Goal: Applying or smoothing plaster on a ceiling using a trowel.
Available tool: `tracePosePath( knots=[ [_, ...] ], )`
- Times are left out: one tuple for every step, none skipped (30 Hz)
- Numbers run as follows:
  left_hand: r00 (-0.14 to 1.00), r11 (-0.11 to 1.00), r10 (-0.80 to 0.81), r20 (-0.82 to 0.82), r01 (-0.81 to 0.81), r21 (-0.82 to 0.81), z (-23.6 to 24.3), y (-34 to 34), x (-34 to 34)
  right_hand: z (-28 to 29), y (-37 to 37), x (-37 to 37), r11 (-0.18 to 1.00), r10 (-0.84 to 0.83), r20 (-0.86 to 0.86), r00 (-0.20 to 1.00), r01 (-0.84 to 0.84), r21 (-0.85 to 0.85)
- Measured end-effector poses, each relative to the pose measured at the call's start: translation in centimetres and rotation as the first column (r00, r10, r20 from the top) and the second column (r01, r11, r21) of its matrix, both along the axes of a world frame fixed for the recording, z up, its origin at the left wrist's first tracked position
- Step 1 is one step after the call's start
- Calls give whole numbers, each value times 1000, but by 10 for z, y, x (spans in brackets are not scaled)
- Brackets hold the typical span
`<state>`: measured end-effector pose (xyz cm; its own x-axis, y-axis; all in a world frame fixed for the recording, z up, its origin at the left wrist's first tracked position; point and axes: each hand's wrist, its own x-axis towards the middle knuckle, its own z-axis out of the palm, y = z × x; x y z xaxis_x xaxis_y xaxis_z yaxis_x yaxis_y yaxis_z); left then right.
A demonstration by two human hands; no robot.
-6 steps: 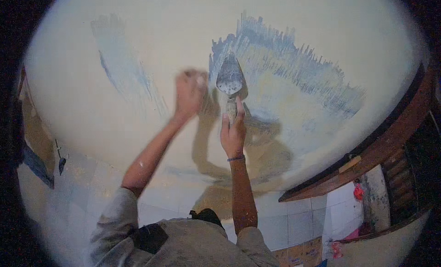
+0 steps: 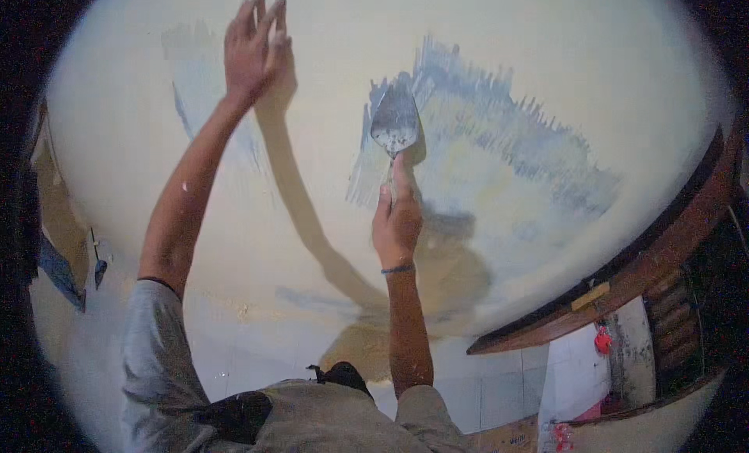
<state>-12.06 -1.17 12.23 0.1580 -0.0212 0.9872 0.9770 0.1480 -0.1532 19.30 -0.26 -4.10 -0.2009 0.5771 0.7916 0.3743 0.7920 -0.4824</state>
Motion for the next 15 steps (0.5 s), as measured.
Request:
tracePosePath(
  knots=[
    [1000,1000,-4,10,4,0,8,-7,0,-12,-1,1,999,5,-22,1000,-6,-43],
    [997,989,-18,76,29,-148,16,-16,-1,-23,-1,2,996,8,-45,999,-12,-87],
    [991,957,-18,136,56,-284,19,-22,-4,-31,0,-2,997,12,-42,999,-15,-80],
    [996,968,-41,85,61,-245,18,-23,-6,-37,-2,-5,997,23,-79,997,-28,-69],
    [995,969,-46,87,66,-239,16,-25,-9,-40,-2,-6,998,34,-117,993,-41,-57],
    [996,975,-35,76,51,-218,11,-26,-11,-38,3,-9,998,32,-115,993,-38,-49],
    [998,980,-23,65,36,-197,9,-24,-13,-35,7,-12,1000,23,-104,994,-23,-4],
    [998,983,-37,57,47,-178,11,-22,-17,-33,11,-14,999,12,-93,996,-9,39],
    [997,982,-48,68,60,-177,11,-22,-13,-34,7,-4,999,1,-82,997,2,39],
    [998,984,-49,49,56,-168,12,-25,-15,-42,4,-2,998,-5,-67,998,1,-55],
    [998,986,-49,30,53,-159,11,-25,-18,-47,3,-3,989,-10,-50,999,2,-149],
    [999,990,-39,10,40,-138,11,-22,-17,-50,4,-2,989,-18,-45,999,11,-150],
    [999,989,-48,16,49,-139,12,-21,-16,-53,7,-1,992,-1,-78,997,-9,-128],
    [997,988,-78,26,81,-133,13,-22,-17,-55,8,0,994,18,-110,994,-30,-104],
    [995,986,-93,31,96,-136,14,-27,-19,-47,8,-11,993,25,-111,994,-37,-114]
  ],
)
